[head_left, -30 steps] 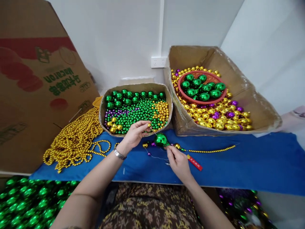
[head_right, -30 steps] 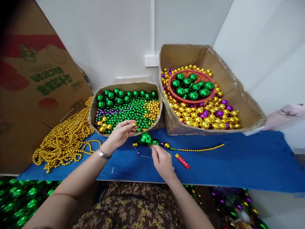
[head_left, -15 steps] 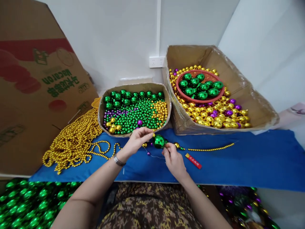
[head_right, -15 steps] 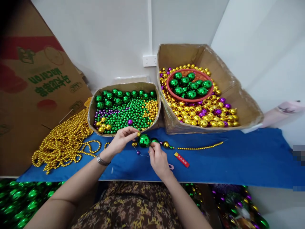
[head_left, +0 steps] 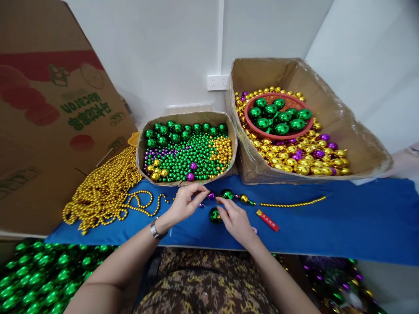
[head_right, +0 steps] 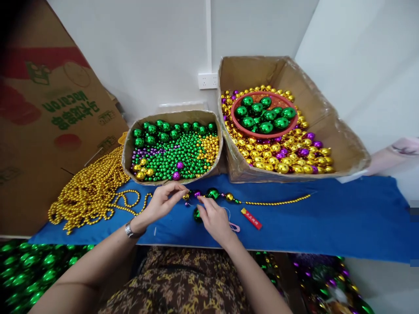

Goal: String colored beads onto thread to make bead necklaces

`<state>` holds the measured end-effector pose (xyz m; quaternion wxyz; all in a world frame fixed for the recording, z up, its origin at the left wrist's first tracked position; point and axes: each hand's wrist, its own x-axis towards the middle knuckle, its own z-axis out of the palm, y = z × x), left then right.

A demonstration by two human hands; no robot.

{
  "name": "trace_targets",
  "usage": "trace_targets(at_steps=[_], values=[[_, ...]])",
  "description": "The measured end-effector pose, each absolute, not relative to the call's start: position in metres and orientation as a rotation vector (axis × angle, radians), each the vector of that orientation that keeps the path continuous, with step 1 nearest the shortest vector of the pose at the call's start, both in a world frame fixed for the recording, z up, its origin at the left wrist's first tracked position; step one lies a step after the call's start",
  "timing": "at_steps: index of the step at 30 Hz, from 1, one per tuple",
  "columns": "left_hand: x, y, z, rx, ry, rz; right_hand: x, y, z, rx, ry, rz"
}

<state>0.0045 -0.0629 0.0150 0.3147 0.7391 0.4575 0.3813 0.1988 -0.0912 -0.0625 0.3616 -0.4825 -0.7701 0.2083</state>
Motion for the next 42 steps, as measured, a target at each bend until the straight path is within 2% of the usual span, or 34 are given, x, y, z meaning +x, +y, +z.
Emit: trace_targets(at_steps=[7,10,13,17,20,24,28,38,42], values=[[-0.008,-0.030,0.029,1.810,1.079,0.935,0.188,-0.092,-0.054,-1.146,-1.858,0.710],[-0.020,0.011,0.018,2.022,1.366,0.912,0.189,-0.092,-0.048,-1.167,-1.786,0.743],[-0.026,0.046,0.002,2.204,1.699,0.670,0.188,-0.092,-0.039,-1.161,-1.778,0.766],[-0.027,0.068,-0.011,2.163,1.718,0.609,0.186,-0.091,-0.032,-1.169,-1.830,0.684],[-0.029,0.064,-0.010,2.066,1.642,0.722,0.188,-0.087,-0.035,-1.225,-1.841,0.616],[-0.034,0.040,-0.001,1.290,1.114,1.085,0.190,-0.084,-0.042,-1.241,-1.843,0.552],[-0.034,0.011,0.006,0.845,0.848,1.151,0.190,-0.083,-0.048,-1.192,-1.898,0.474],[-0.028,-0.010,0.013,0.755,0.845,1.231,0.190,-0.087,-0.056,-1.212,-1.971,0.399],[-0.028,-0.015,0.013,0.843,0.893,1.264,0.191,-0.088,-0.060,-1.261,-2.041,0.256]])
